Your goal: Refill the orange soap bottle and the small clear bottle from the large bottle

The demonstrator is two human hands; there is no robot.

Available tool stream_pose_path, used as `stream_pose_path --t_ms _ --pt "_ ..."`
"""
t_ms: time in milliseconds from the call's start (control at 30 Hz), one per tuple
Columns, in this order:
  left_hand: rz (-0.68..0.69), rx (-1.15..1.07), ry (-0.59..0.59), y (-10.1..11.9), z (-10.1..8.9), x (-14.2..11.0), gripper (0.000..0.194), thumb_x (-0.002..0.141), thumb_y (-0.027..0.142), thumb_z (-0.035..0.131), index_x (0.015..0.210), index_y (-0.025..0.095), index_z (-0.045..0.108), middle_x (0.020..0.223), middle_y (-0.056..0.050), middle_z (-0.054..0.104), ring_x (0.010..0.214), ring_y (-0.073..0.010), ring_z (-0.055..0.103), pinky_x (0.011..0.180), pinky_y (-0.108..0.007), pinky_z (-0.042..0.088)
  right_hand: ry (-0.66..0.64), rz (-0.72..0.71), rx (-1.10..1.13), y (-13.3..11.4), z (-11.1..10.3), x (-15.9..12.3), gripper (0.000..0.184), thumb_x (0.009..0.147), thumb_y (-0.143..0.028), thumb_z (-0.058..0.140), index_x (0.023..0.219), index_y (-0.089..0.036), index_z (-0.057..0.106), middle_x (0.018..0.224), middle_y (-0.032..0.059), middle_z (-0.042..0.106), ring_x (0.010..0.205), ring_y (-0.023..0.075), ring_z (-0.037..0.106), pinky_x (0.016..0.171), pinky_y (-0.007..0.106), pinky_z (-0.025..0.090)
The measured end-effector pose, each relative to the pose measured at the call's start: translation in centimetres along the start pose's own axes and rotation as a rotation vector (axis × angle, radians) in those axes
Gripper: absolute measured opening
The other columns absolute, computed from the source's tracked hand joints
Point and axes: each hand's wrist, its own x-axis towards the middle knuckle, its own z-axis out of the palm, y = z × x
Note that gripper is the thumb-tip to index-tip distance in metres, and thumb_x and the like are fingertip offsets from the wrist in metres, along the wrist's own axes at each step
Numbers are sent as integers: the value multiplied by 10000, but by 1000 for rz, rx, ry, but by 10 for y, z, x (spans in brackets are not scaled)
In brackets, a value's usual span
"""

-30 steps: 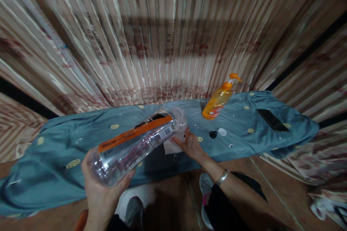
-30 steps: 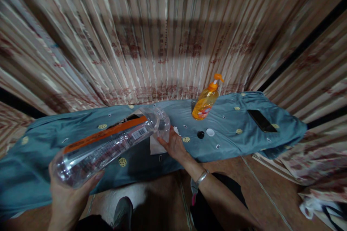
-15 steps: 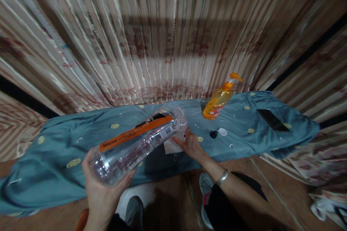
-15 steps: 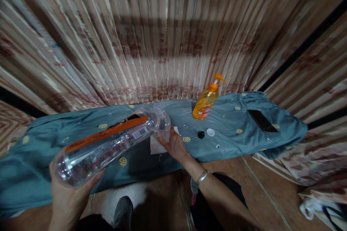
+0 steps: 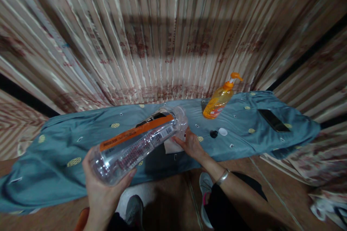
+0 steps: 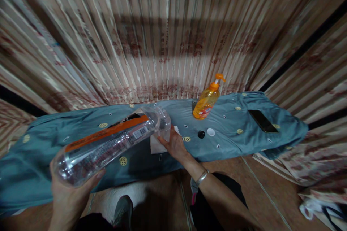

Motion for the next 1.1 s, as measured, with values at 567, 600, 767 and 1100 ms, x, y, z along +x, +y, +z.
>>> stream_pose_path --t_ms 567,600,767,1100 --pt "-7 -12 -7 3 2 -2 833 572 421 907 1296 335 505 1342 -97 549 1303 -407 529 1162 -671 373 36 -33 17 2 2 0 689 842 -206 778 1469 -303 510 1172 105 782 1042 327 781 892 526 673" --pt "-5 -12 -3 3 2 -2 833 569 412 908 1296 333 509 1339 -96 550 1299 -403 532 1161 -664 379 36 -31 15 2 2 0 690 842 -205 780 1469 -304 510 1175 105 781 1048 327 780 899 528 671" --pt "3 -10 6 5 2 -3 852 552 429 914 1299 322 517 1336 -101 545 1278 -397 541 1149 -644 407 26 -15 32 1 2 0 658 846 -197 774 1448 -297 527 1192 100 777 1049 318 779 901 519 673" --pt "-10 -2 16 9 3 -3 884 535 467 922 1297 282 513 1323 -115 545 1272 -395 544 1154 -640 391 36 -26 7 2 3 0 694 860 -246 780 1485 -308 484 1137 105 789 982 327 791 857 523 680"
